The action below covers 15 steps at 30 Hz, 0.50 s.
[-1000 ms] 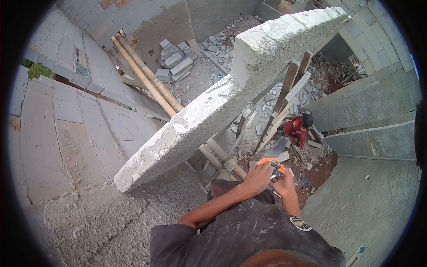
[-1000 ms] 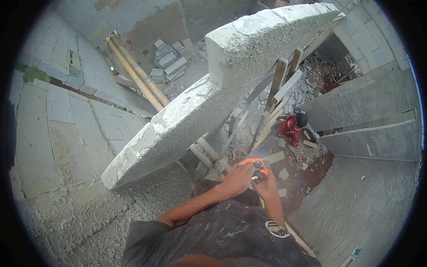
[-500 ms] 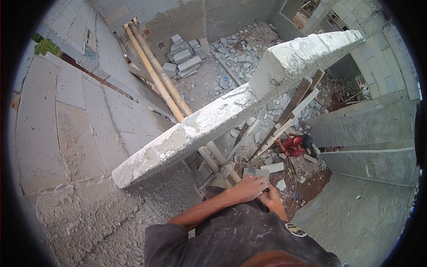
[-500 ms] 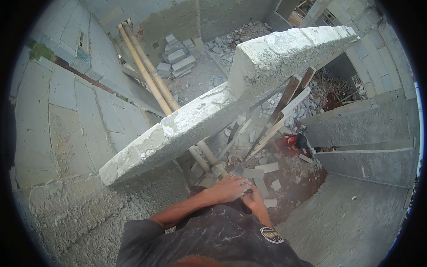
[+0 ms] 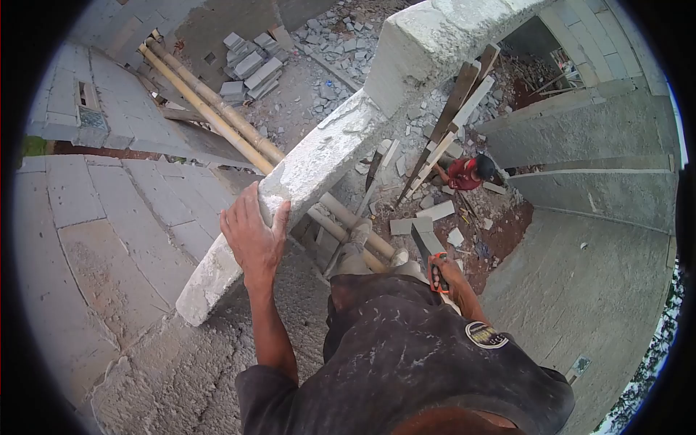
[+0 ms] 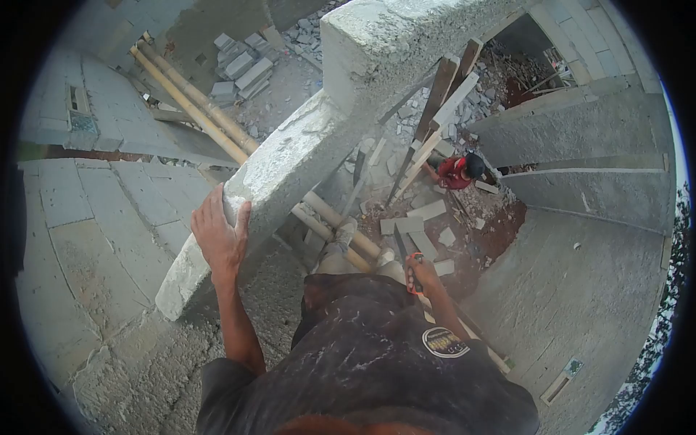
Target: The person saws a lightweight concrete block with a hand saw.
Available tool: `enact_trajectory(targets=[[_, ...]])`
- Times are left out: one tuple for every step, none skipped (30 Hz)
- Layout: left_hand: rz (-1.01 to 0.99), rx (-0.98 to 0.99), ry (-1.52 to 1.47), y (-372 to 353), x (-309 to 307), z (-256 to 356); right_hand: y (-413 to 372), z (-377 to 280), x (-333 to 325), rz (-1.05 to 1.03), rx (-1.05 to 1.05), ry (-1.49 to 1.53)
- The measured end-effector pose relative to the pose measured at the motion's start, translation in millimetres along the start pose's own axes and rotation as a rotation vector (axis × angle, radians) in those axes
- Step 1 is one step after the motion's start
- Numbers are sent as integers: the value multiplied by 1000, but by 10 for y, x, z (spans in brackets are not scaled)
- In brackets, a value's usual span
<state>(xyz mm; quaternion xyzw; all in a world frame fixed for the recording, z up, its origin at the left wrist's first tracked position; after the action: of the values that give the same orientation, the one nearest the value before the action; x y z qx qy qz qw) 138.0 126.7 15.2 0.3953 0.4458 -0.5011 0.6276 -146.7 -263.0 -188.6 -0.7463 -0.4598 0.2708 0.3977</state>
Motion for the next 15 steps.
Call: enact_trajectory(targets=[[-11, 30, 0, -8, 9, 23, -92, -27, -43, 19, -17, -436], [-12, 23, -26, -3, -2, 15, 40, 250, -215, 54, -109, -551], [-11, 14, -50, 4, -20, 8, 96, 529, -338, 62, -108, -527], [-8, 36, -46, 6, -35, 33, 136, 571, -454, 132, -282, -864], [-10, 25, -56, 11, -46, 38, 125, 507, -443, 204, -459, -1203], [-13, 12, -64, 9, -55, 35, 69, 553, -493, 189, -343, -966], [-8, 26, -58, 2, -62, 45, -185, 260, -355, 191, -345, -949], [4, 33, -57, 0, -66, 45, -493, -32, -213, 214, -233, -797], [17, 38, -56, -2, -66, 44, -650, -108, -162, 232, -124, -646], [23, 47, -51, -1, -54, 44, -526, 42, -314, 302, -315, -811], [24, 49, -55, -1, -38, 35, -503, 98, -376, 297, -318, -801], [26, 51, -56, -4, -33, 22, -504, 90, -397, 310, -428, -753], [34, 56, -46, -10, -33, 22, -512, 77, -411, 322, -539, -702], [49, 61, -53, -11, -41, 29, -531, 24, -403, 328, -637, -625], [66, 66, -62, -15, -60, 34, -539, 18, -414, 320, -648, -612]])
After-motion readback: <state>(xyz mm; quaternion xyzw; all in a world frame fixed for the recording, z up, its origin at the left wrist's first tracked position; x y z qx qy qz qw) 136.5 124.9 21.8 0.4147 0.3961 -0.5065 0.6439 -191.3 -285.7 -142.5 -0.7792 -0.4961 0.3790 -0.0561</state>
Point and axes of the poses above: each hand's wrist, its own y-axis towards the middle knuckle, its own x-axis out of the palm, z = x × y, the point moved 8 cm from there along y, towards the middle knuckle, and after that the axes turned 13 degrees about -x, right-handed, at the moved point
